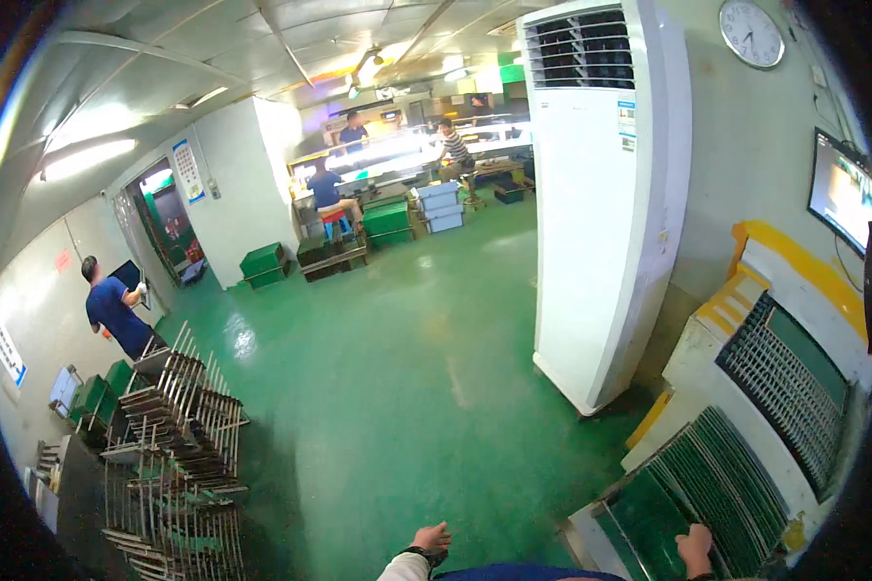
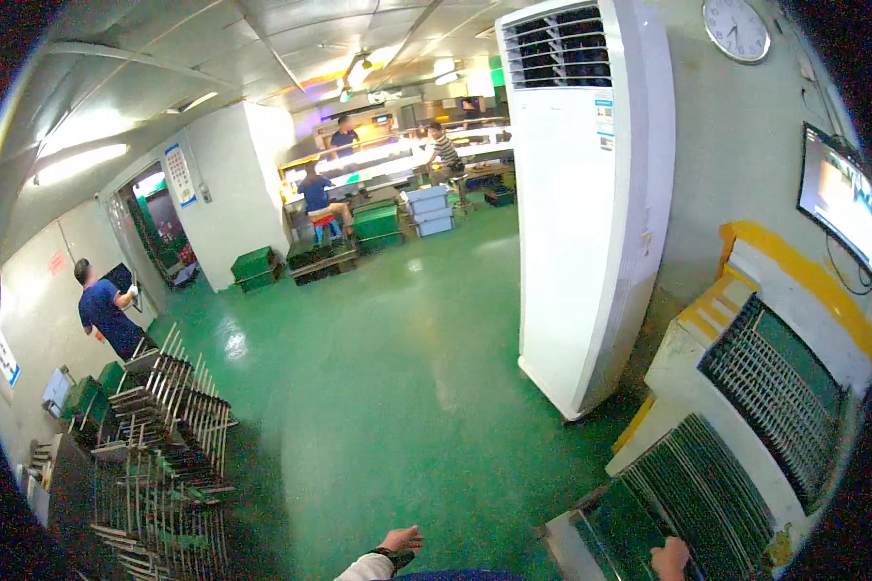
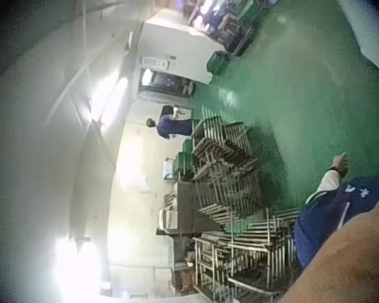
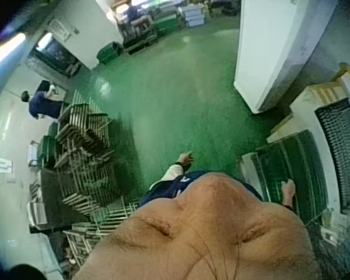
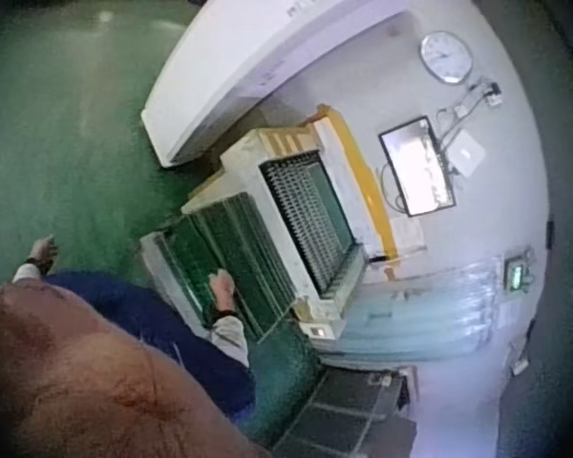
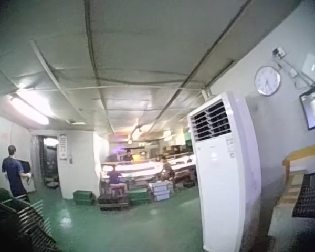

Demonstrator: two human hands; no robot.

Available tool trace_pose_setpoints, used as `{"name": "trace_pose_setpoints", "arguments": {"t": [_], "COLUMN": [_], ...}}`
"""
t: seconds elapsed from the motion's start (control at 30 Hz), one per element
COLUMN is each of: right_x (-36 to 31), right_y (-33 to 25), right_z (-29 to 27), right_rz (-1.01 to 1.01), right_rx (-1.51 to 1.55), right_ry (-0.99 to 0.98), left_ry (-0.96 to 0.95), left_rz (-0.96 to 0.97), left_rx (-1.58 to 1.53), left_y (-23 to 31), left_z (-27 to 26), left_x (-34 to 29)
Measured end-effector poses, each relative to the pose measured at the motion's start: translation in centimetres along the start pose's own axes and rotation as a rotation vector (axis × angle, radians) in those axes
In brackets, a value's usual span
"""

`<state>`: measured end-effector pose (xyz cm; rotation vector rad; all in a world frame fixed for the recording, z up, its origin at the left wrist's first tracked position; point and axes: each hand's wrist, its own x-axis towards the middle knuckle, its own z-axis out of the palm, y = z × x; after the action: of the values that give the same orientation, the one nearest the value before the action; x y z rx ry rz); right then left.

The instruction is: Manually loading green PCB panels from a storage rack into an automated processing or inspection machine.

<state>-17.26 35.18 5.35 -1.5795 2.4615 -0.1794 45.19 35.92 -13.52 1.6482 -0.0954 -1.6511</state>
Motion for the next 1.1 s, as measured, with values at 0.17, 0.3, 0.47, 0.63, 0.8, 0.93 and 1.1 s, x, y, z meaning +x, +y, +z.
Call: {"name": "trace_pose_setpoints", "arguments": {"t": [0.17,0.3,0.47,0.63,0.8,0.93,1.1], "right_x": [-2.7,-3.8,-3.2,-5.6,-6.2,-5.8,-5.2], "right_y": [-2.4,-3.7,-2.4,-7.0,-5.8,2.0,10.5], "right_z": [-1.9,-2.7,-1.6,-12.1,-20.9,-23.8,-30.8], "right_rz": [0.009,0.081,0.023,-0.170,-0.189,-0.112,0.055], "right_rx": [-0.127,-0.107,-0.087,-0.125,-0.034,0.157,0.846], "right_ry": [-0.024,-0.142,-0.155,-0.113,0.036,0.288,0.417], "left_ry": [-0.015,-0.013,-0.097,-0.041,-0.034,-0.073,-0.200], "left_rz": [-0.095,-0.032,-0.060,-0.054,-0.103,-0.067,-0.079], "left_rx": [0.005,0.037,-0.023,-0.053,-0.002,-0.085,-0.114], "left_y": [-1.8,-1.4,-2.0,-3.9,-6.5,-8.1,-7.7], "left_z": [1.1,2.7,4.7,4.7,4.8,7.5,11.3], "left_x": [0.1,-2.4,-4.5,-3.8,-2.1,-0.7,-1.5]}}
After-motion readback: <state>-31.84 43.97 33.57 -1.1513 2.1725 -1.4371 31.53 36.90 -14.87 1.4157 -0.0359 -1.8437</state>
